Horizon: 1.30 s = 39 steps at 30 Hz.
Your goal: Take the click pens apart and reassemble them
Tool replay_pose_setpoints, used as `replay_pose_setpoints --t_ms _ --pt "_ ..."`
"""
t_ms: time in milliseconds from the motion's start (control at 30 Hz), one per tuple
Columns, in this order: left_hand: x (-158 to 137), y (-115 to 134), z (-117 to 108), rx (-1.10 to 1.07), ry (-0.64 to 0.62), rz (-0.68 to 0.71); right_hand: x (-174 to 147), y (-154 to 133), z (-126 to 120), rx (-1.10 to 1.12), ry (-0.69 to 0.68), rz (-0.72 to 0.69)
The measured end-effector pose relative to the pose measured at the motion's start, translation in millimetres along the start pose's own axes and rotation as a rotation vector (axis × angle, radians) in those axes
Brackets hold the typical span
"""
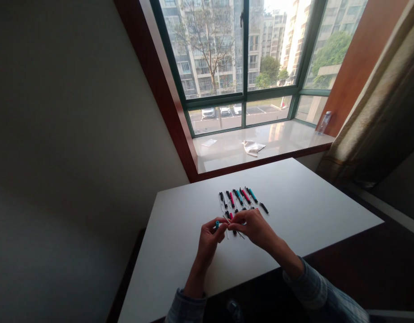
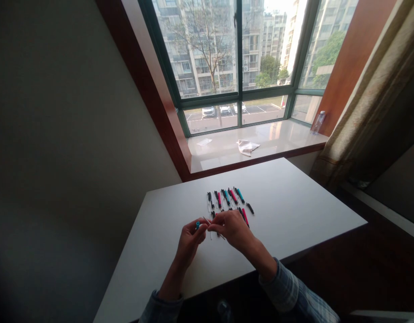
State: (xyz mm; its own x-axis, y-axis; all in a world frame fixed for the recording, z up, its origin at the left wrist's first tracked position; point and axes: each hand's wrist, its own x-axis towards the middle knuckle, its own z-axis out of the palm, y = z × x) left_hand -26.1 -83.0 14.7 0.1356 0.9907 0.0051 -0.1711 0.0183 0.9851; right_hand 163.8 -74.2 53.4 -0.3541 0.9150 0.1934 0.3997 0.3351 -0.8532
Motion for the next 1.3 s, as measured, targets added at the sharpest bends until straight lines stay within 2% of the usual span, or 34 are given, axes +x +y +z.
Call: replay_pose_setpoints --t_ms 167,433,500,567,667,767,833,1100,1300 --pt "0.6 -0.3 0.3 0.05 -0.003 -0.027 0.0 1.2 0.7 -0.107 -0.038 -0.021" --pt "2.0 -2.3 -0.5 0.053 0.022 0.017 -12.9 -0.8 4.9 -0.092 0.024 -0.013" --pt "3.5 -2.9 -1.4 0.043 0.074 0.035 -18.7 1.3 3.7 -0.135 0.032 -0.002" --pt "5.0 -3.3 -2.4 0.01 0.178 0.067 -25.2 7.7 -1.5 -0.156 0.027 0.013" --pt "6.2 -3.0 -2.4 -0.036 0.289 0.099 -34.2 27.6 -18.4 -0.142 0.084 0.076" --pt "5.2 -1.6 0.0 -0.024 0.261 0.077 -39.7 53.9 -39.0 -0.226 0.241 0.208" --pt "3.9 -0.6 1.8 0.0 0.226 0.059 -40.9 68.7 -48.5 -0.3 0.295 0.272" --pt "1.1 1.6 2.8 0.024 0.175 0.036 -29.5 89.8 -45.6 -0.468 0.236 0.321" --pt "0.7 0.6 2.1 0.054 0.134 0.034 -27.1 90.9 -48.1 -0.455 0.237 0.299"
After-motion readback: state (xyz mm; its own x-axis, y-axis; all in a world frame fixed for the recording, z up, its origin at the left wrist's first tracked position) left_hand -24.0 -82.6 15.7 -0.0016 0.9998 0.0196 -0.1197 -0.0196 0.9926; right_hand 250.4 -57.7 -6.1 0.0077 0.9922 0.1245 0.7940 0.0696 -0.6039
